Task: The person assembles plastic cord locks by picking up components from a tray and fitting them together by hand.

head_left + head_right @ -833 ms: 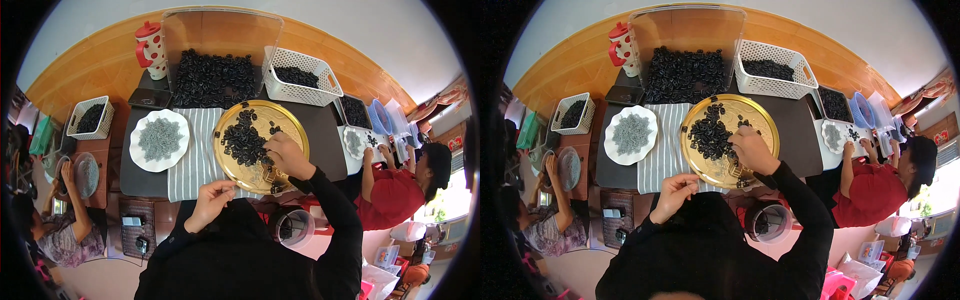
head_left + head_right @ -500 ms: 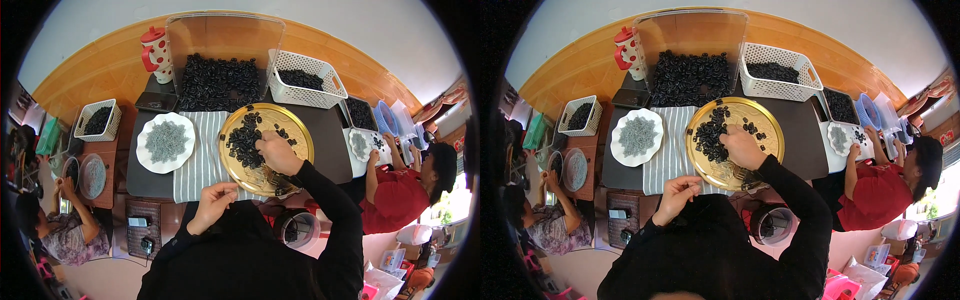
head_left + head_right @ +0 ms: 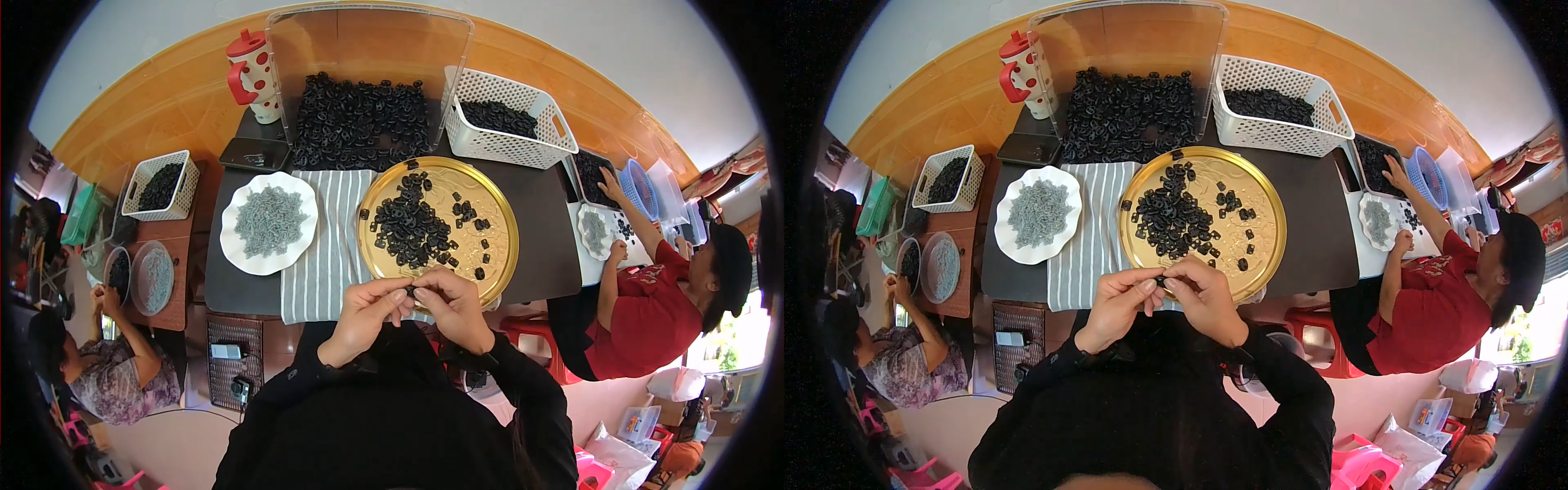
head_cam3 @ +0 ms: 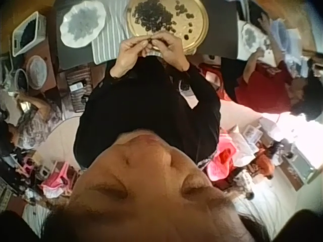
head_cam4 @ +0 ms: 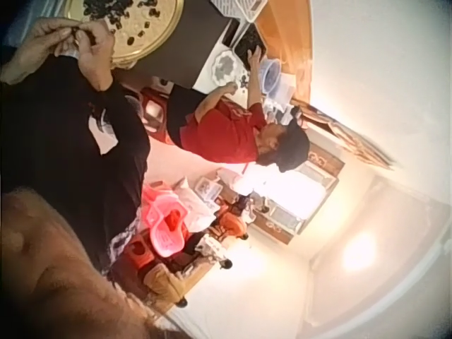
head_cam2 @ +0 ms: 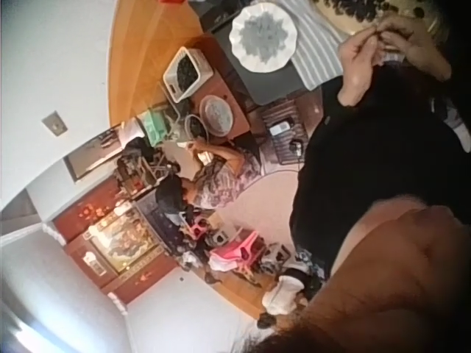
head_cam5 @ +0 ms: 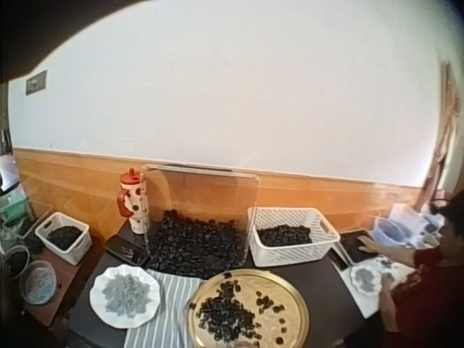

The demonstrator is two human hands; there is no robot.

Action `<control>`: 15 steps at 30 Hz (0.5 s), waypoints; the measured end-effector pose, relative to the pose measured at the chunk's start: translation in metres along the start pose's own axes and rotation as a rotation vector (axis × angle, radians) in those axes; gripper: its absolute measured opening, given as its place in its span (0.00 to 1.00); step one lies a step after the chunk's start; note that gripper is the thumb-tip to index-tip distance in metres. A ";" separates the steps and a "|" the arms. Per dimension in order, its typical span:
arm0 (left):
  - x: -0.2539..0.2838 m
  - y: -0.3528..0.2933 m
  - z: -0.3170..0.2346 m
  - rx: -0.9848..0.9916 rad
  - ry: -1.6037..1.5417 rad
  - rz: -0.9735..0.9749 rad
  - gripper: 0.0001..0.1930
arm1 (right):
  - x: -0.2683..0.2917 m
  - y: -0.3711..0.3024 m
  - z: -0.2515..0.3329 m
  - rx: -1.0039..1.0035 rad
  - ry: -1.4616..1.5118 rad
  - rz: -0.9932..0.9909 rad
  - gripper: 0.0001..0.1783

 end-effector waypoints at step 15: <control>0.006 -0.002 0.012 0.106 -0.198 -0.014 0.10 | -0.003 -0.007 -0.007 0.077 0.053 -0.087 0.06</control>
Point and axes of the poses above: each hand's wrist, its own y-axis towards the middle knuckle, its own x-axis out of the back of the hand, z = x × y, the point moved 6 cm from there along y, towards the middle knuckle, and after that the axes turned 10 degrees about y, right-handed, at the moved point
